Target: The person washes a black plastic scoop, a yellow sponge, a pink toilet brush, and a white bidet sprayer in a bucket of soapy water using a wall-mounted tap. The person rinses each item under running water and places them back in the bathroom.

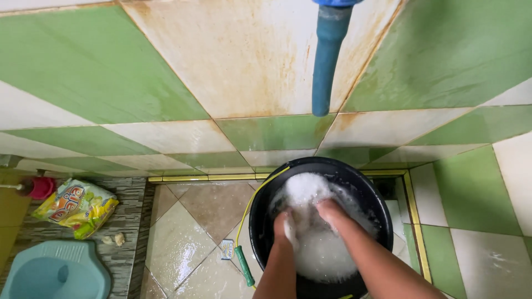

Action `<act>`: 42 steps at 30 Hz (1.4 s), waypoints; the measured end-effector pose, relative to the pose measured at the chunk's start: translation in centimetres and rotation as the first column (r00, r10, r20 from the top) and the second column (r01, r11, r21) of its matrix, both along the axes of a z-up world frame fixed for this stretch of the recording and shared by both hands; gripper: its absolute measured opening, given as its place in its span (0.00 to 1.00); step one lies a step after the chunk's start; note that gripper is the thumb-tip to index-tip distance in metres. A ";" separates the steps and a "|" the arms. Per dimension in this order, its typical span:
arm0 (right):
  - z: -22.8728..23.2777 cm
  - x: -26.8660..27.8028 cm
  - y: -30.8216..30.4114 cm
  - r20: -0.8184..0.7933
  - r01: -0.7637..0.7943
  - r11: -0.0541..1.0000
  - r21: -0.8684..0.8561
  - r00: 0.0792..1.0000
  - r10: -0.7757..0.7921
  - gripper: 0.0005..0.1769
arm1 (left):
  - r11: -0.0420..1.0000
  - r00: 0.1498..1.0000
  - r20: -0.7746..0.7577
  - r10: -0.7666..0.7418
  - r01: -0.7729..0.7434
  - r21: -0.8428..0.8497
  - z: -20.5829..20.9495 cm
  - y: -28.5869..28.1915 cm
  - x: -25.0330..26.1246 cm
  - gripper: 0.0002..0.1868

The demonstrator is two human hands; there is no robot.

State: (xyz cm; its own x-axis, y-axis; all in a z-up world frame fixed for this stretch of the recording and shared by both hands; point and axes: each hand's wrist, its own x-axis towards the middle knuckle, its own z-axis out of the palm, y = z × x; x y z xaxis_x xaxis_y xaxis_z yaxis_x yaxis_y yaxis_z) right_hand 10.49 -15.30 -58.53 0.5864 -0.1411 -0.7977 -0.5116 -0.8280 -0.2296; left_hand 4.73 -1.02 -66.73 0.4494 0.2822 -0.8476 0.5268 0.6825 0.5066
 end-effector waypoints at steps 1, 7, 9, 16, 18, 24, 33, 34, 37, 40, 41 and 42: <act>1.2 -0.5 0.8 0.091 0.291 0.917 0.272 0.941 -0.326 0.22 | 0.958 0.964 0.065 -0.257 0.245 0.145 1.2 0.7 0.2 0.08; 22.9 -6.7 3.1 0.376 0.175 0.773 0.610 0.794 -0.477 0.17 | 0.974 1.000 -0.026 -0.001 0.007 0.228 20.7 3.1 2.9 0.17; 29.2 -10.3 4.3 0.613 -0.076 0.900 0.430 0.756 -0.229 0.08 | 0.976 0.998 -0.026 -0.060 0.064 0.206 27.2 2.1 1.9 0.20; 21.9 -1.4 1.6 0.599 0.153 0.807 0.570 0.595 -0.536 0.22 | 0.826 0.883 0.160 -0.442 0.330 0.458 34.0 -3.2 -0.4 0.18; 21.5 -1.9 0.9 0.414 0.248 0.612 0.751 0.545 -0.729 0.27 | 0.698 0.820 0.045 -0.571 0.456 0.553 34.3 -3.8 -0.8 0.20; 44.0 -11.1 8.1 0.484 0.255 0.676 0.692 0.530 -0.696 0.42 | 0.803 0.940 -0.087 -0.330 0.327 0.498 37.7 -1.4 1.4 0.17; 40.6 -4.4 5.0 0.620 0.148 0.685 0.713 0.324 -0.715 0.32 | 0.934 0.945 0.139 -0.296 0.255 0.250 48.0 -2.2 0.1 0.17; 43.6 -7.5 6.3 0.630 0.095 0.690 0.718 0.334 -0.701 0.31 | 0.527 0.705 0.000 -0.709 0.530 0.664 48.2 -0.7 0.4 0.19; 48.5 -10.3 7.6 0.726 -0.068 0.748 0.660 0.314 -0.612 0.33 | -0.045 0.383 -0.256 -0.888 0.480 0.876 46.7 0.3 1.7 0.22; 47.7 -7.5 5.8 0.765 -0.072 0.787 0.613 0.305 -0.568 0.30 | 0.542 0.659 0.088 -0.747 0.528 0.653 49.0 -1.6 -0.3 0.17; 47.1 -5.3 5.1 0.729 0.007 0.770 0.638 0.317 -0.607 0.36 | 0.904 0.888 0.198 -0.414 0.375 0.206 50.9 -2.3 -0.6 0.16; 46.4 -4.4 4.9 0.728 0.011 0.770 0.638 0.319 -0.607 0.36 | 0.903 0.889 0.194 -0.415 0.377 0.204 51.4 -2.1 -0.9 0.16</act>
State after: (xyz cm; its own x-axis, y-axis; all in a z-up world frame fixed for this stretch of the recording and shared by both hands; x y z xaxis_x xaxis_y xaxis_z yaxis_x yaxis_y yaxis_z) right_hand 6.10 -10.39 -12.11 0.9415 -0.3087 0.1352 0.0452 -0.2820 -0.9584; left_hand 3.84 -3.15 -15.30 0.7265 0.1603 -0.6682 0.5939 0.3429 0.7279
